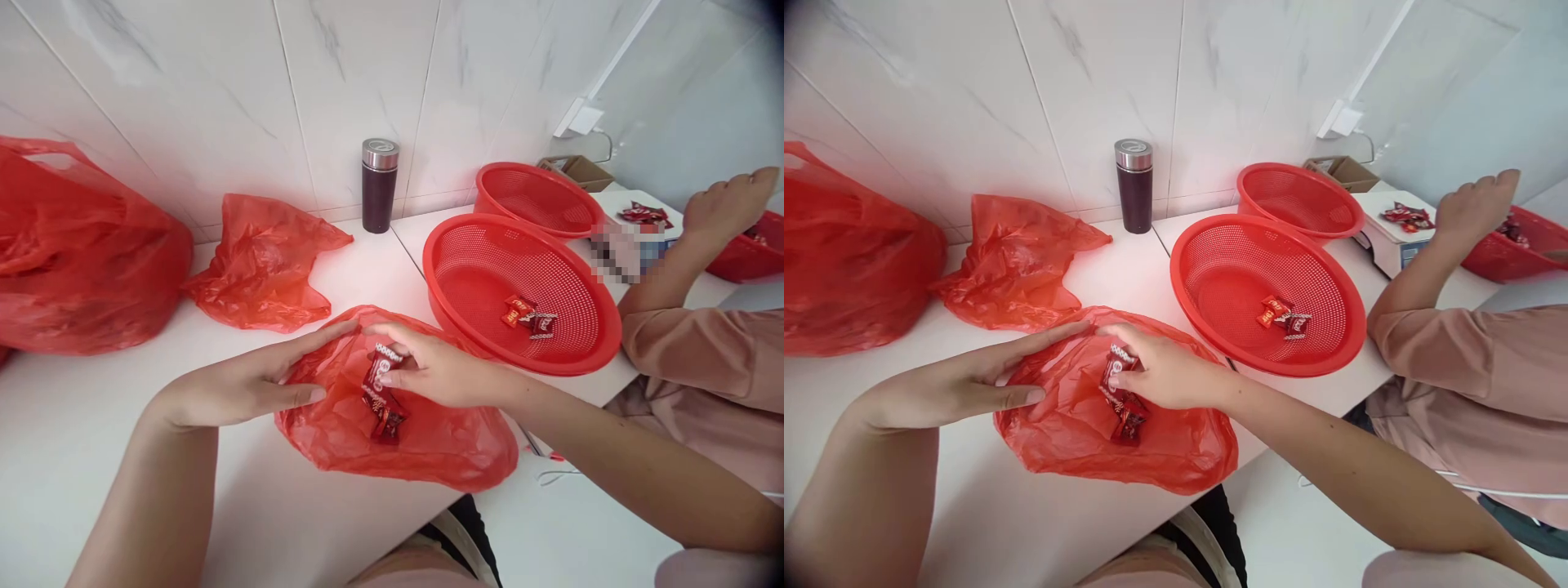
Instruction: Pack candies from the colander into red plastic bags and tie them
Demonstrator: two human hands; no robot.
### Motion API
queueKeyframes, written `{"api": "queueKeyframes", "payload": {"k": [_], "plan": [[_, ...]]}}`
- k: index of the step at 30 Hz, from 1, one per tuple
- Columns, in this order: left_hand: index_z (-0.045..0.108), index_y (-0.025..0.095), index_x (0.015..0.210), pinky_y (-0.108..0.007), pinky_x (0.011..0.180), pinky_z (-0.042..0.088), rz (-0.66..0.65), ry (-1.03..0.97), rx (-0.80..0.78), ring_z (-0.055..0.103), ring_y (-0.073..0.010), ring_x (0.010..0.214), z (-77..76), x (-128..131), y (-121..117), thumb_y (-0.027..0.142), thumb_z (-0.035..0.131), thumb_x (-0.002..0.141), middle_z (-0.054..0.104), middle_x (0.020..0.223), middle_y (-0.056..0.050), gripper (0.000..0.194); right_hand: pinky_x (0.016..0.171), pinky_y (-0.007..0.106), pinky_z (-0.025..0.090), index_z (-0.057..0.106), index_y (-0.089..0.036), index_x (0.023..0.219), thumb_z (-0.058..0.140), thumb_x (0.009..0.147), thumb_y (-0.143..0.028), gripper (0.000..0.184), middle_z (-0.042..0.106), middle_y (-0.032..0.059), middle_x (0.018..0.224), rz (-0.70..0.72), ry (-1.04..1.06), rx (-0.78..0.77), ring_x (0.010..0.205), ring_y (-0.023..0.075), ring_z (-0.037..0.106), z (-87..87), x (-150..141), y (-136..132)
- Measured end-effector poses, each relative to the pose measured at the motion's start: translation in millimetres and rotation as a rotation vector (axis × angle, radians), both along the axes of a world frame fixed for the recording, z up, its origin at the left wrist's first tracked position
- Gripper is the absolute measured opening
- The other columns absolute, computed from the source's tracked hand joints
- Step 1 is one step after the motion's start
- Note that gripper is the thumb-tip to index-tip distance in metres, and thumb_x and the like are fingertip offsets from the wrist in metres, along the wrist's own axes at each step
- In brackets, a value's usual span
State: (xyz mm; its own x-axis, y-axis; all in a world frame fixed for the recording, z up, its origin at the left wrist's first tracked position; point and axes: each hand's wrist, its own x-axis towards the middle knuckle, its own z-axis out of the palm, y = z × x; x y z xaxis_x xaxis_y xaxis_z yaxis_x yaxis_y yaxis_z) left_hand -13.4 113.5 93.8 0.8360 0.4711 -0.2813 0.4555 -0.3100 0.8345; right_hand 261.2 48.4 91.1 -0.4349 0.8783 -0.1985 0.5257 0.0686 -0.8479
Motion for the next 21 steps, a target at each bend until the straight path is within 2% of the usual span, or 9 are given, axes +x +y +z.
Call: {"api": "queueKeyframes", "payload": {"k": [3, 6, 9, 10, 12, 14, 16, 19, 21], "plan": [[0.016, 0.050, 0.152, -0.040, 0.120, 0.021, 0.018, 0.013, 0.017, 0.011, -0.0267, 0.151, 0.0, -2, 0, 0.047, 0.058, 0.091, 0.010, 0.164, 0.014, 0.074, 0.096, 0.039, 0.052, 0.043, -0.038, 0.141, 0.051, 0.095, -0.026, 0.048, 0.057, 0.0014, 0.138, -0.037, 0.024, 0.057, 0.121, 0.0231, 0.059, 9.7, 1, -3], [0.017, 0.049, 0.152, -0.041, 0.120, 0.021, 0.032, 0.044, 0.037, 0.009, -0.0270, 0.150, 0.9, -2, -1, 0.048, 0.057, 0.091, 0.009, 0.165, 0.013, 0.073, 0.089, 0.036, 0.055, 0.056, -0.029, 0.125, 0.047, 0.097, -0.028, 0.030, 0.065, 0.0027, 0.124, -0.115, 0.059, 0.179, 0.105, 0.0185, 0.066, 28.9, 22, 1], [0.018, 0.049, 0.152, -0.041, 0.120, 0.020, 0.044, 0.061, 0.039, 0.008, -0.0265, 0.150, 1.9, -1, -1, 0.049, 0.057, 0.091, 0.009, 0.165, 0.013, 0.072, 0.093, 0.036, 0.053, 0.058, -0.029, 0.122, 0.050, 0.095, -0.034, 0.029, 0.065, 0.0033, 0.124, -0.248, -0.222, 0.324, 0.108, 0.0206, 0.064, 37.6, 71, 16], [0.018, 0.049, 0.152, -0.041, 0.120, 0.020, 0.045, 0.062, 0.037, 0.008, -0.0262, 0.151, 2.1, -1, -1, 0.049, 0.056, 0.091, 0.008, 0.165, 0.014, 0.072, 0.096, 0.039, 0.051, 0.056, -0.031, 0.128, 0.052, 0.093, -0.036, 0.035, 0.062, 0.0039, 0.129, -0.282, -0.389, 0.344, 0.115, 0.0235, 0.061, 35.1, 93, 23], [0.017, 0.048, 0.152, -0.041, 0.120, 0.019, 0.051, 0.071, 0.033, 0.008, -0.0255, 0.151, 1.9, -1, -1, 0.049, 0.055, 0.092, 0.008, 0.164, 0.014, 0.071, 0.094, 0.043, 0.050, 0.040, -0.035, 0.145, 0.059, 0.088, -0.042, 0.060, 0.050, 0.0073, 0.143, -0.305, -0.763, 0.225, 0.120, 0.0296, 0.057, 22.1, 140, 37], [0.016, 0.048, 0.152, -0.041, 0.120, 0.018, 0.067, 0.085, 0.038, 0.010, -0.0246, 0.151, 0.8, -1, -1, 0.050, 0.054, 0.092, 0.009, 0.164, 0.015, 0.071, 0.089, 0.047, 0.051, 0.038, -0.025, 0.148, 0.073, 0.076, -0.038, 0.081, 0.048, 0.0193, 0.141, -0.359, -0.896, 0.102, 0.111, 0.0367, 0.061, 2.7, 182, 48], [0.017, 0.048, 0.152, -0.041, 0.119, 0.018, 0.082, 0.098, 0.052, 0.011, -0.0245, 0.151, -1.0, -1, 0, 0.051, 0.055, 0.091, 0.009, 0.164, 0.015, 0.071, 0.086, 0.044, 0.052, 0.038, -0.021, 0.149, 0.080, 0.068, -0.037, 0.092, 0.049, 0.0222, 0.138, -0.340, -0.933, -0.010, 0.106, 0.0355, 0.063, -17.6, 212, 53], [0.018, 0.046, 0.153, -0.040, 0.118, 0.022, 0.093, 0.096, 0.061, 0.011, -0.0261, 0.150, -3.1, 1, 1, 0.051, 0.057, 0.090, 0.010, 0.164, 0.013, 0.074, 0.083, 0.037, 0.051, 0.042, -0.021, 0.145, 0.081, 0.066, -0.035, 0.088, 0.052, 0.0203, 0.132, -0.283, -0.906, -0.097, 0.102, 0.0312, 0.063, -42.1, 229, 54], [0.018, 0.046, 0.153, -0.040, 0.117, 0.025, 0.097, 0.089, 0.055, 0.011, -0.0260, 0.150, -3.1, 2, 1, 0.051, 0.058, 0.089, 0.011, 0.164, 0.012, 0.076, 0.079, 0.035, 0.050, 0.051, -0.021, 0.135, 0.077, 0.069, -0.030, 0.071, 0.056, 0.0183, 0.125, -0.274, -0.869, -0.097, 0.096, 0.0287, 0.063, -51.7, 227, 53]]}}
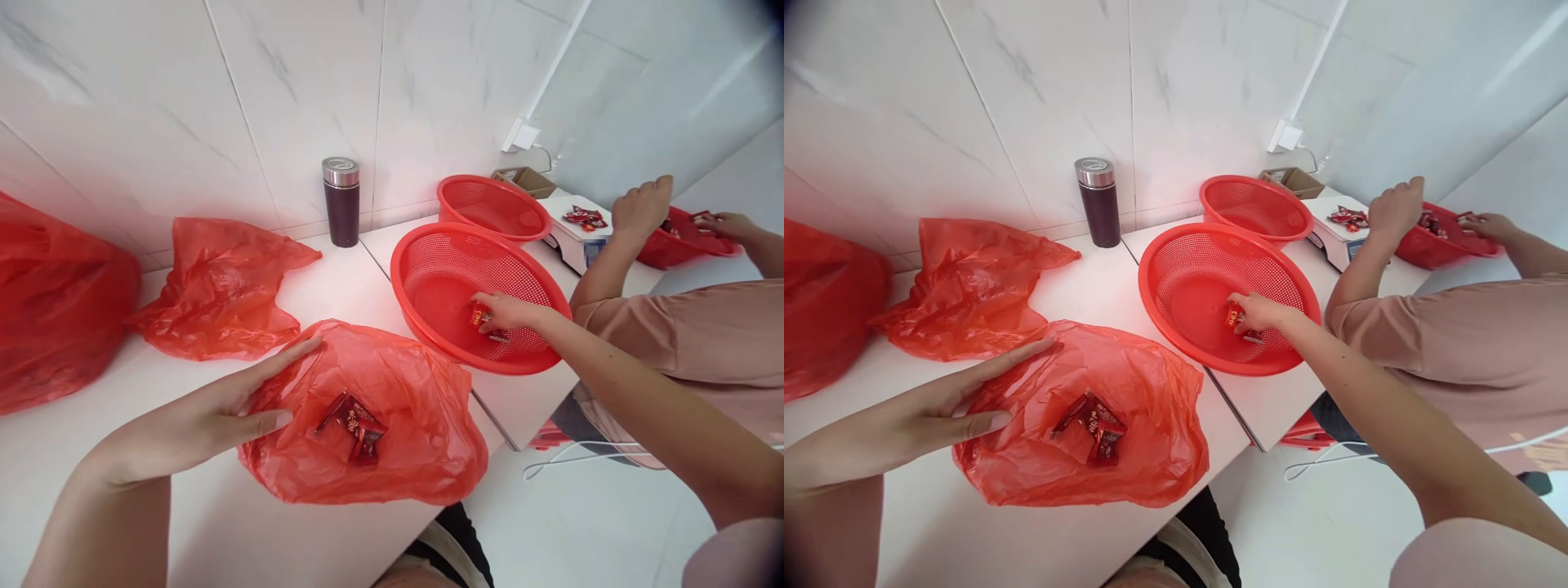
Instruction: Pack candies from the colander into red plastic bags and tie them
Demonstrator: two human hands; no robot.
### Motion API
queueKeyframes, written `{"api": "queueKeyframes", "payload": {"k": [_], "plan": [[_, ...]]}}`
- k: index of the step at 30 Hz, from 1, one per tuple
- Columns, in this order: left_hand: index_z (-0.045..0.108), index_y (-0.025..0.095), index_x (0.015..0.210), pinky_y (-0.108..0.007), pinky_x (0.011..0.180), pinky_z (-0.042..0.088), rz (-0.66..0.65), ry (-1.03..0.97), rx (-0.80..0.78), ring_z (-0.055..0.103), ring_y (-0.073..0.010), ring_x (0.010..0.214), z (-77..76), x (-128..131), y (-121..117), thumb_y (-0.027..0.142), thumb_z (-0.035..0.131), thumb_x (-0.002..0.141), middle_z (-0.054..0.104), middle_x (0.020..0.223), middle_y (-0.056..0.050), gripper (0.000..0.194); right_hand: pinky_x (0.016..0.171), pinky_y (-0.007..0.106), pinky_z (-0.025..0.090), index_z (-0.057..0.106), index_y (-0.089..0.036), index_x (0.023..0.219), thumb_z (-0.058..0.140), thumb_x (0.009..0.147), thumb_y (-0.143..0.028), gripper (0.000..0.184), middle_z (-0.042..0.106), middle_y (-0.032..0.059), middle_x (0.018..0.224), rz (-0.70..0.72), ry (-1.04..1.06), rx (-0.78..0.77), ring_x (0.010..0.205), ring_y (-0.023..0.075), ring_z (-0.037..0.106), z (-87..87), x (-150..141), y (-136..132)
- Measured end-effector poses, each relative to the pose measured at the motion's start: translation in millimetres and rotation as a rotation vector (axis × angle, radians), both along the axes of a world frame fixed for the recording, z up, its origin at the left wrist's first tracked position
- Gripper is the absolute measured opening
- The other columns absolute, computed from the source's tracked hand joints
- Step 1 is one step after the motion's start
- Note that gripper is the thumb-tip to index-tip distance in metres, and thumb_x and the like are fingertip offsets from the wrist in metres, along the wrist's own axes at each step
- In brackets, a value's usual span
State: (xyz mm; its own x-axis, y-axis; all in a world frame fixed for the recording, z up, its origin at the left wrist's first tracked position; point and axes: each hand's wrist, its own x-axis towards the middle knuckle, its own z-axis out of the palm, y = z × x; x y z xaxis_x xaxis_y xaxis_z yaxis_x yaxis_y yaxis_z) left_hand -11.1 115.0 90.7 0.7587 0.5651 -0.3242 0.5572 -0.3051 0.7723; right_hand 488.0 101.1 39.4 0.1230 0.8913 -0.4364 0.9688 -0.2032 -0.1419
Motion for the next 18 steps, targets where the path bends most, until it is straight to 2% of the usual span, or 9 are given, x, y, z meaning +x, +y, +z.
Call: {"api": "queueKeyframes", "payload": {"k": [3, 6, 8, 10, 14, 16, 18], "plan": [[0.019, 0.048, 0.152, -0.037, 0.116, 0.026, 0.003, -0.002, -0.002, 0.013, -0.0241, 0.150, 0.6, 0, 0, 0.051, 0.060, 0.088, 0.013, 0.163, 0.014, 0.076, 0.076, 0.032, 0.048, 0.063, -0.019, 0.106, 0.072, 0.071, -0.021, 0.037, 0.062, 0.0125, 0.106, 0.025, 0.086, 0.008, 0.091, 0.0247, 0.062, -2.5, -6, 0], [0.021, 0.048, 0.152, -0.036, 0.116, 0.028, 0.013, -0.003, 0.020, 0.014, -0.0243, 0.149, -0.4, 0, 0, 0.049, 0.060, 0.088, 0.016, 0.162, 0.014, 0.075, 0.075, 0.029, 0.048, 0.059, -0.018, 0.090, 0.065, 0.076, -0.020, 0.016, 0.065, 0.0077, 0.096, 0.042, 0.217, 0.030, 0.085, 0.0195, 0.062, 10.2, -10, 1], [0.022, 0.048, 0.152, -0.036, 0.116, 0.029, 0.018, -0.009, 0.020, 0.014, -0.0248, 0.149, -1.4, -1, 1, 0.049, 0.061, 0.087, 0.017, 0.162, 0.014, 0.075, 0.073, 0.027, 0.050, 0.054, -0.020, 0.095, 0.058, 0.085, -0.027, 0.013, 0.065, 0.0062, 0.099, 0.036, 0.311, 0.055, 0.081, 0.0158, 0.063, 26.3, -19, 1], [0.022, 0.048, 0.152, -0.036, 0.116, 0.028, 0.024, -0.020, -0.002, 0.014, -0.0246, 0.149, -1.9, 0, 1, 0.049, 0.061, 0.087, 0.016, 0.163, 0.014, 0.075, 0.072, 0.027, 0.053, 0.049, -0.022, 0.100, 0.055, 0.089, -0.033, 0.017, 0.064, 0.0048, 0.101, 0.017, 0.515, 0.081, 0.080, 0.0139, 0.064, 46.7, -36, -3], [0.021, 0.044, 0.153, -0.036, 0.115, 0.030, 0.052, -0.061, -0.036, 0.013, -0.0255, 0.150, -1.1, 4, 1, 0.050, 0.058, 0.089, 0.010, 0.164, 0.011, 0.074, 0.069, 0.029, 0.055, 0.049, -0.024, 0.100, 0.067, 0.083, -0.034, 0.026, 0.063, 0.0025, 0.100, 0.023, 1.058, 0.065, 0.081, 0.0149, 0.066, 86.1, -97, -21], [0.020, 0.043, 0.153, -0.035, 0.115, 0.030, 0.064, -0.077, -0.040, 0.014, -0.0255, 0.150, -0.4, 5, 1, 0.050, 0.058, 0.090, 0.010, 0.164, 0.010, 0.074, 0.070, 0.031, 0.056, 0.050, -0.023, 0.098, 0.066, 0.085, -0.031, 0.022, 0.063, 0.0016, 0.099, 0.065, 1.145, 0.002, 0.083, 0.0155, 0.066, 97.6, -132, -33], [0.020, 0.043, 0.153, -0.036, 0.116, 0.029, 0.062, -0.076, -0.036, 0.014, -0.0257, 0.150, -0.1, 5, 0, 0.050, 0.057, 0.090, 0.011, 0.164, 0.011, 0.074, 0.073, 0.033, 0.056, 0.051, -0.023, 0.097, 0.065, 0.085, -0.029, 0.020, 0.063, 0.0008, 0.097, 0.122, 1.108, -0.063, 0.084, 0.0156, 0.066, 100.7, -162, -45]]}}
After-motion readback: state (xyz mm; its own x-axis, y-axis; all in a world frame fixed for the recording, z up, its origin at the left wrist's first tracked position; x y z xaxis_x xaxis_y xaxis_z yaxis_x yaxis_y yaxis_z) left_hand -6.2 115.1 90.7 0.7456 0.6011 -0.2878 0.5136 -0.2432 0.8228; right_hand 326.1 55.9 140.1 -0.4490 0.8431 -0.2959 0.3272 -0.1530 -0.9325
